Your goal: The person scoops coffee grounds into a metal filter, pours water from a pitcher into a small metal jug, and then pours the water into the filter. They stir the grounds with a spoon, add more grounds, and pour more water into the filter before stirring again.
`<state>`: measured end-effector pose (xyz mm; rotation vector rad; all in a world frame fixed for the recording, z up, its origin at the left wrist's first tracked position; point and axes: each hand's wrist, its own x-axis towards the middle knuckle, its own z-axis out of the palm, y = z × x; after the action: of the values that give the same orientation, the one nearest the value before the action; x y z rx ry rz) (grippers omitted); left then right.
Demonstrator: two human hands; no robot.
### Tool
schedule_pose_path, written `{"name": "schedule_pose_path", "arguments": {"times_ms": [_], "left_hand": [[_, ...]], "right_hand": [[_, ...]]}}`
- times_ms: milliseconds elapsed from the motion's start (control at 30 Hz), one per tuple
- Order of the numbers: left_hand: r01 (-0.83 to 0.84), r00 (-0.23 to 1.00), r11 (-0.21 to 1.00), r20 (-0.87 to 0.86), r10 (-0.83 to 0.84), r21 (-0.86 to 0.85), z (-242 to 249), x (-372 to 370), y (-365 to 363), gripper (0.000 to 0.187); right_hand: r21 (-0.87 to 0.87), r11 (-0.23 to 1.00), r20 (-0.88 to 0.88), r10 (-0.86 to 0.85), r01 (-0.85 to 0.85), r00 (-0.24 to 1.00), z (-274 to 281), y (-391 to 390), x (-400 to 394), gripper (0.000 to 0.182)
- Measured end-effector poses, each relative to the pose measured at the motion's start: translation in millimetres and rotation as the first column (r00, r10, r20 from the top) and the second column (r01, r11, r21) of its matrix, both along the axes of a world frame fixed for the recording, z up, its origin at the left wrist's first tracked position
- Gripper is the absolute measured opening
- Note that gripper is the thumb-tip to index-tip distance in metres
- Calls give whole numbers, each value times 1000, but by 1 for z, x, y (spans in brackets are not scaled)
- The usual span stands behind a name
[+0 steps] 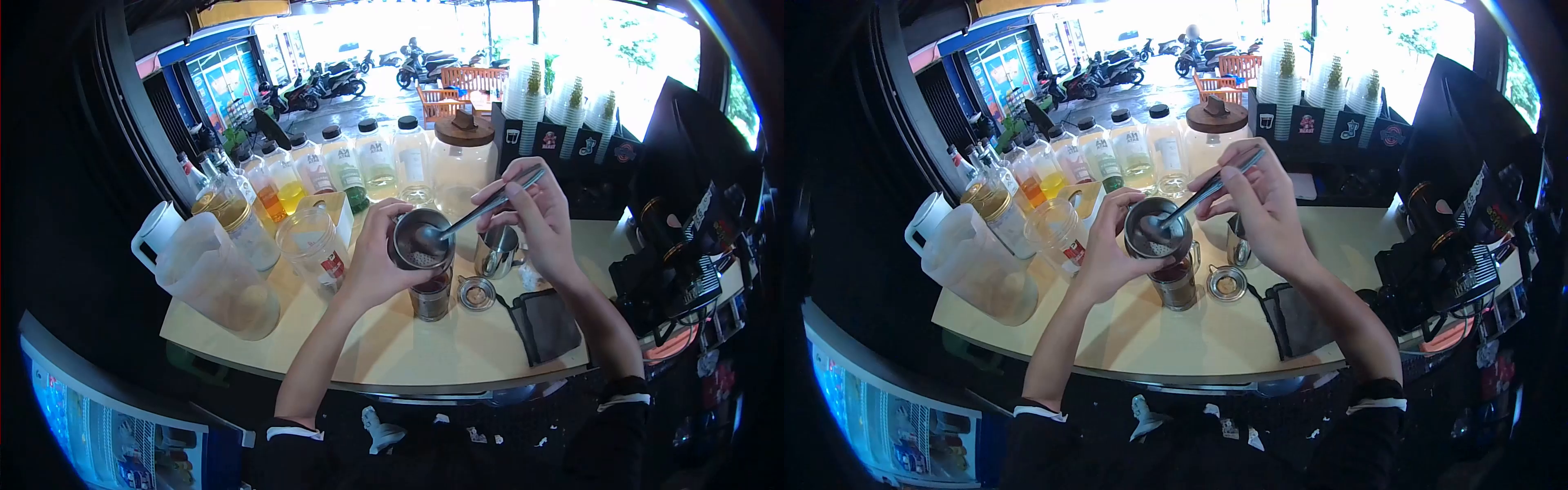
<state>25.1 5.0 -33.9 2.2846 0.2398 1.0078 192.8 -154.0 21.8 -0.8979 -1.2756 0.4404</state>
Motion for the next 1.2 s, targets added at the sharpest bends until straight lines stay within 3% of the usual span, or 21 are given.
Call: {"name": "schedule_pose_path", "arguments": {"times_ms": [233,467,533,700,833,1033,1200], "left_hand": [[-35,994,959,-108,4,-283,11,1,0,85],[-94,979,954,-199,37,-286,7,3,7,87],[-74,979,927,-206,-3,-366,8,2,5,87],[-118,966,921,-257,20,-373,5,0,6,86],[-143,954,900,-300,14,-411,9,-1,4,88],[-140,949,931,-314,30,-336,7,0,11,88],[-148,943,932,-332,32,-332,10,-2,3,89]], "right_hand": [[55,993,-144,-94,103,985,-7,-13,8,13],[129,981,-176,-122,145,977,-18,-26,15,12],[147,977,-170,-127,153,977,-20,-34,14,13],[223,928,-35,-297,297,954,-32,-54,11,18],[212,926,-37,-313,313,949,-57,-67,15,21],[-13,931,123,-360,364,925,-110,-74,6,22],[-57,930,142,-353,363,925,-131,-78,7,21]]}}
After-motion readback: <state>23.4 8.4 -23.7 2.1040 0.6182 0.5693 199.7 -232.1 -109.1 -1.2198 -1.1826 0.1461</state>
